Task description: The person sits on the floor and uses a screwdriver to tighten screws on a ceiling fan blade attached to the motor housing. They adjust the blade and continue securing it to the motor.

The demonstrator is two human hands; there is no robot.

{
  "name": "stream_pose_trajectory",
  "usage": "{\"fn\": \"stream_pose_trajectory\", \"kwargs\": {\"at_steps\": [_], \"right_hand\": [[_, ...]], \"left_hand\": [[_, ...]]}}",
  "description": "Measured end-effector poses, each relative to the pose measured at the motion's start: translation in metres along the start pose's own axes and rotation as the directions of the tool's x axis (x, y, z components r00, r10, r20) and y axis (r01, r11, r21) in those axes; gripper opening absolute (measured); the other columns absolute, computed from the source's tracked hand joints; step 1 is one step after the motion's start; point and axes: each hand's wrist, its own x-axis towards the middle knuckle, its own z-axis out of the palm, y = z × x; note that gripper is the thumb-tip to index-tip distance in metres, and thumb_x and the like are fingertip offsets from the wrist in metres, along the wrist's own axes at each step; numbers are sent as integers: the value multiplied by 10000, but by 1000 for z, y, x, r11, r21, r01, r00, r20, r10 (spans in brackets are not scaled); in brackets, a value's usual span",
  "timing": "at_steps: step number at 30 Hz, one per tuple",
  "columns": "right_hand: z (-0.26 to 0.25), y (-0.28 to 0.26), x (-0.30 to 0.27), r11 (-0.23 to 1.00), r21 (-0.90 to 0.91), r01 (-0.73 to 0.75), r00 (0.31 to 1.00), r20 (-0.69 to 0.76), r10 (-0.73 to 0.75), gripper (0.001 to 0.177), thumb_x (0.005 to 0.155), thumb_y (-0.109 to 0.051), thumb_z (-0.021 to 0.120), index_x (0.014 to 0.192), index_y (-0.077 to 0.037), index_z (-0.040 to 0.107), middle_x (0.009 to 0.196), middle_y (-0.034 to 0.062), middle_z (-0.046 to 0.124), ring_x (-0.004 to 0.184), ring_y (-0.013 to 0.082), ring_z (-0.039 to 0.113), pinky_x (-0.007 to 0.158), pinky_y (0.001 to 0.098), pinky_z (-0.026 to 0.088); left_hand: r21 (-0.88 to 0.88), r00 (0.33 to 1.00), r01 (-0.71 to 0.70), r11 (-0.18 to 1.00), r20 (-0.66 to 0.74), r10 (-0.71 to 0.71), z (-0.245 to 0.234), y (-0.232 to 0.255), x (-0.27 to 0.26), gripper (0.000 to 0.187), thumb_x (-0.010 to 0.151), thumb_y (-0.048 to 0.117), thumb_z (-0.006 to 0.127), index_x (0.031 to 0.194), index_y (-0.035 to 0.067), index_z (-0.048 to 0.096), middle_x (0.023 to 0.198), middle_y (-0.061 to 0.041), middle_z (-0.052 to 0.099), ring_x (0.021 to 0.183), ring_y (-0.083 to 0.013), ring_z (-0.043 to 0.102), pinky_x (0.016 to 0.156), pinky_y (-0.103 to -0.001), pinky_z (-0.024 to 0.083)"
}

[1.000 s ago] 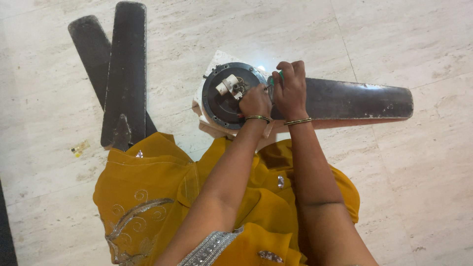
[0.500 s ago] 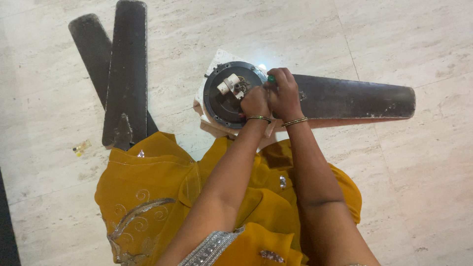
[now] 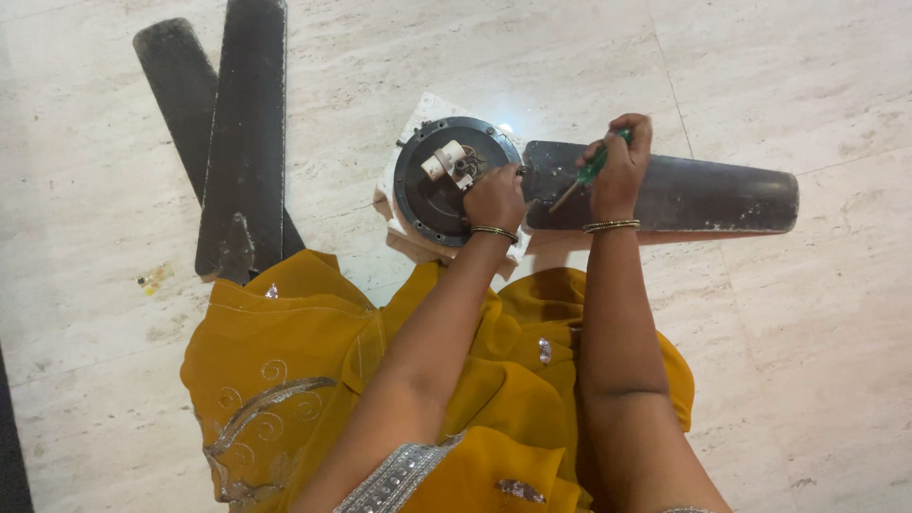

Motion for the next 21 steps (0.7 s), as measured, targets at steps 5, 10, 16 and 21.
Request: {"fn": "stream_pose_trajectory", "kwargs": {"at_steps": [5, 10, 16, 21], "right_hand": [[11, 35, 0, 754, -617, 226, 945, 326, -16, 207, 856, 11, 729, 1057, -37, 718, 995, 90, 733, 903, 212, 689, 810, 336, 558], [34, 38, -13, 653, -680, 334, 908, 418, -28, 194, 828, -38, 802, 1016, -44, 754, 1035, 132, 725, 909, 272, 716, 811, 364, 562], [40, 30, -20, 603, -708, 367, 901, 432, -40, 146, 830, -11, 794, 969, -42, 762, 1015, 136, 707, 909, 292, 701, 792, 383, 560], [47, 26, -23, 617, -718, 323, 915, 404, -9, 135, 838, 14, 763, 967, -20, 747, 988, 141, 723, 900, 269, 720, 795, 366, 565]], "left_hand": [[-90, 989, -132, 987, -84, 125, -11, -7, -17, 187, 877, 173, 699, 1045, 95, 726, 948, -114, 711, 912, -350, 686, 779, -465, 544], [-247, 992, 54, 967, 122, -25, -18, -10, -79, 138, 903, 185, 673, 912, 53, 712, 934, -164, 729, 927, -377, 698, 847, -473, 543], [-445, 857, 479, 757, 425, -293, 20, -18, -95, 389, 895, 301, 699, 1168, 25, 697, 1057, -155, 768, 987, -284, 740, 862, -367, 554], [-784, 932, 339, 520, 354, -74, 74, -24, -84, 567, 885, 188, 703, 1394, 2, 538, 1139, -134, 725, 1009, -200, 708, 900, -327, 543]]}}
